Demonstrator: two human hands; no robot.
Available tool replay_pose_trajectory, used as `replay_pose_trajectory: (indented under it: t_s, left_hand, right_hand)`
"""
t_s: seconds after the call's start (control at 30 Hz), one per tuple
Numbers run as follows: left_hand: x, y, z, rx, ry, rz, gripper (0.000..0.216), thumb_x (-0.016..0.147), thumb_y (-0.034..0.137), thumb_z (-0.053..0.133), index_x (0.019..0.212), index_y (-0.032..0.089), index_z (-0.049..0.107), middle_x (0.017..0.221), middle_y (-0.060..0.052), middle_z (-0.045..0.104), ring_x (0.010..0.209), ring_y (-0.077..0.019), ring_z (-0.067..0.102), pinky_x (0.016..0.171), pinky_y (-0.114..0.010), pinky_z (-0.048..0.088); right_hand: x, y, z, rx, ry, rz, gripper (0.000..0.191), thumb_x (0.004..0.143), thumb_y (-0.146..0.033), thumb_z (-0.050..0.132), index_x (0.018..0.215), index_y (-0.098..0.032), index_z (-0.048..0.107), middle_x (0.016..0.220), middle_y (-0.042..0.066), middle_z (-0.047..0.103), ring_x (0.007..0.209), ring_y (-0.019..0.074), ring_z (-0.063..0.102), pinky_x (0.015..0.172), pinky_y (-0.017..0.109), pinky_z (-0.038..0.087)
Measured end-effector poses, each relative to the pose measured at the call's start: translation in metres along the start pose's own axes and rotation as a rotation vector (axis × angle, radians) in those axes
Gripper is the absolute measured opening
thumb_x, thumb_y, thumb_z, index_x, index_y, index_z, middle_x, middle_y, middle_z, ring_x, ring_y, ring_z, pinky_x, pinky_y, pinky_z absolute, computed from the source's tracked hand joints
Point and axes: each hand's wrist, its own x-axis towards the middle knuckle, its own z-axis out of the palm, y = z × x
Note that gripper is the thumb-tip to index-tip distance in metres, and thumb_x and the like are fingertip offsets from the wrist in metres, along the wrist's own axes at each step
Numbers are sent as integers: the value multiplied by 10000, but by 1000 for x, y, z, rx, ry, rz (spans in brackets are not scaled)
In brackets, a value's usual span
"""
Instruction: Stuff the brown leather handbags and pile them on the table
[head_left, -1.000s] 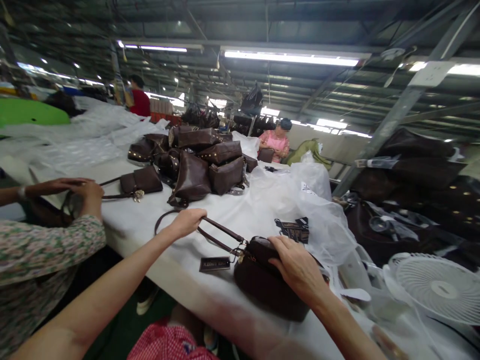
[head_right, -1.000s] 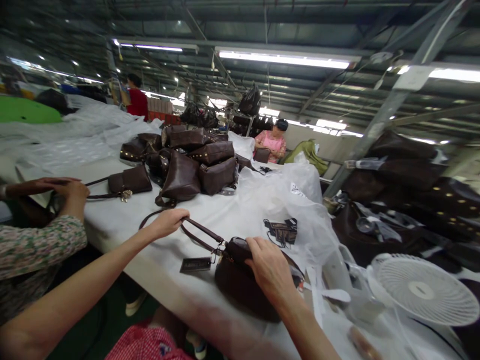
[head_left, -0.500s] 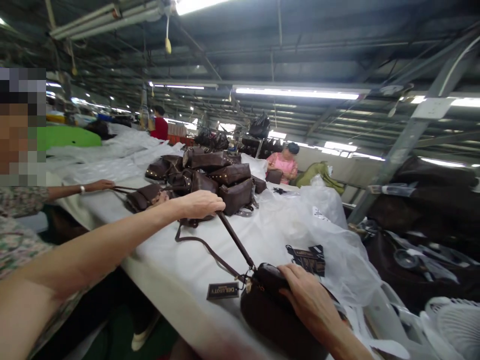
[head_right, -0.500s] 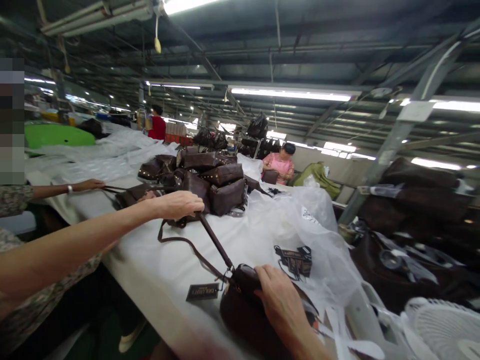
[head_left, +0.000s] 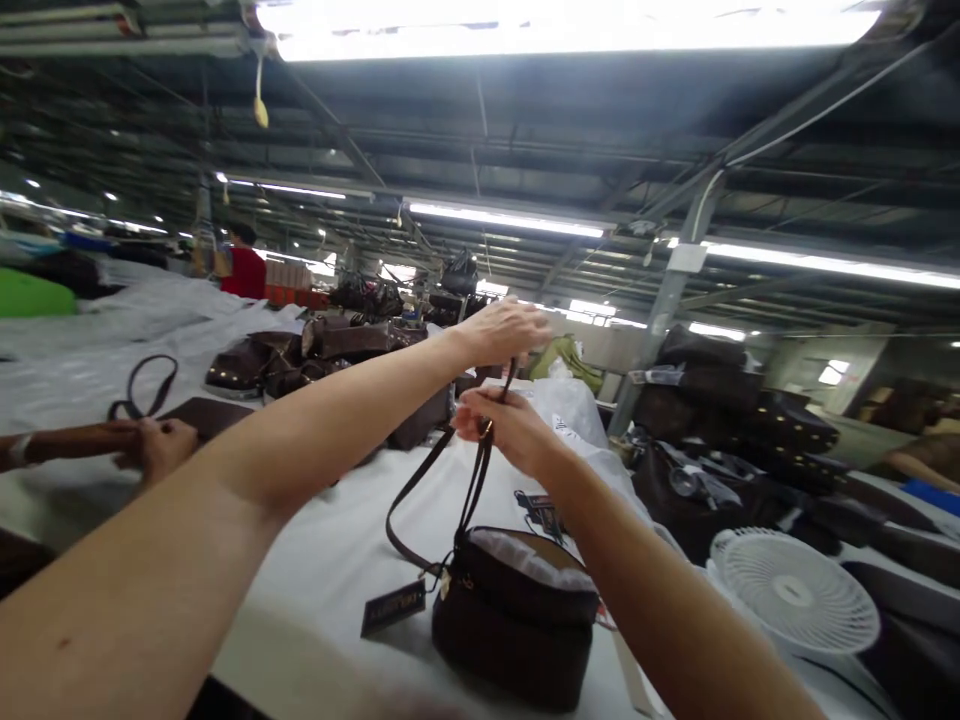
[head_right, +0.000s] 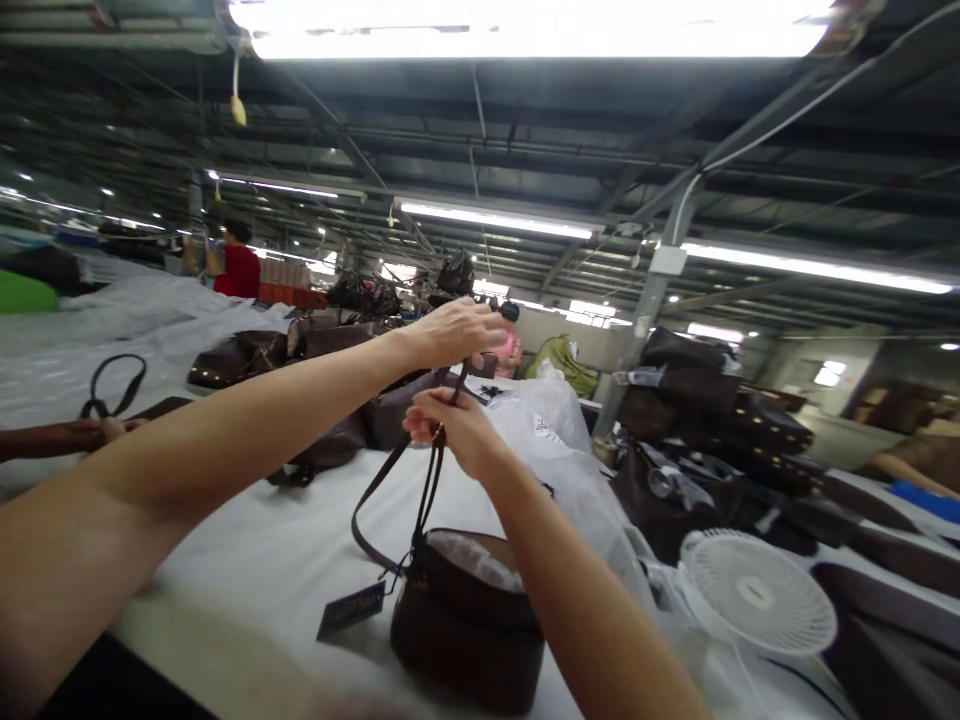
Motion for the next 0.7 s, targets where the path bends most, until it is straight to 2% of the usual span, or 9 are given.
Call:
replay_pose_trajectory:
  t_s: [0.1, 0.2, 0.3, 0.33, 0.4, 0.5, 0.53, 0.63, 0.7]
  left_hand:
    - [6, 1, 10, -105, 10, -371, 602, 760, 108, 672, 1323, 193, 477, 1352, -159, 477, 1141, -288, 496, 897, -381, 367]
    - [-15, 28, 23, -333, 158, -635, 841, 656, 84, 728, 1402, 193, 355, 1386, -171, 406, 1138, -296, 500, 885, -385, 411]
    - [-46, 78, 42, -757, 421, -795, 463, 776, 181, 636, 1214, 149, 492, 1094, -102, 580, 910, -200, 585, 776, -312, 456]
    - [-55, 97, 52, -977, 408, -791, 334, 826, 265, 596, 1132, 153, 523, 956, -62, 615, 808, -172, 592, 721, -288, 461]
    - [-70, 134, 74, -1349, 250, -720, 272, 838, 339, 567, 1041, 158, 549, 863, -33, 638, 764, -154, 593, 682, -261, 456]
    - [-85, 171, 110, -1619, -121, -645, 223, 745, 302, 623, 900, 146, 589, 644, 16, 602, 586, -122, 540, 550, -225, 400]
    - [-89, 175, 120, -1676, -173, -677, 190, 756, 314, 593, 837, 143, 585, 561, 31, 559, 521, -111, 506, 523, -224, 388]
    - [-103, 168, 142, -1757, -76, -939, 197, 781, 355, 517, 774, 159, 536, 431, 101, 363, 385, -72, 341, 473, -232, 395]
    - [-113, 154, 151, -1736, -12, -1088, 184, 767, 344, 504, 800, 164, 518, 451, 126, 281, 367, -53, 248, 433, -224, 381]
  right_hand:
    - [9, -29, -15, 235, 64, -26, 69, 842, -204, 639, 787, -165, 630, 670, 3, 682, 632, 142, 665, 646, 292, 550]
    - [6, -48, -43, 421, 162, -49, 206, 921, -114, 486, 768, -160, 615, 634, -15, 684, 602, 107, 663, 662, 269, 558]
    - [-1, -50, -68, 527, 230, -75, 222, 916, -89, 482, 747, -166, 603, 627, -29, 689, 609, 97, 669, 668, 250, 558]
    - [-3, -48, -74, 537, 243, -84, 209, 907, -88, 496, 747, -169, 603, 624, -34, 687, 605, 97, 668, 659, 244, 556]
    - [-4, -46, -84, 536, 264, -105, 182, 894, -94, 525, 746, -171, 599, 612, -41, 677, 583, 91, 656, 633, 228, 549]
    - [-7, -54, -102, 494, 281, -162, 139, 857, -138, 609, 724, -173, 586, 602, -48, 658, 556, 77, 629, 596, 197, 534]
    - [-11, -60, -109, 468, 291, -198, 134, 837, -151, 639, 716, -174, 584, 606, -49, 658, 560, 76, 625, 589, 190, 532]
    - [-39, -89, -141, 393, 386, -329, 151, 832, -172, 639, 687, -175, 599, 621, -47, 664, 589, 80, 625, 597, 202, 532]
    - [-75, -112, -166, 349, 514, -400, 275, 898, -177, 522, 639, -176, 615, 605, -44, 661, 590, 81, 622, 616, 241, 510]
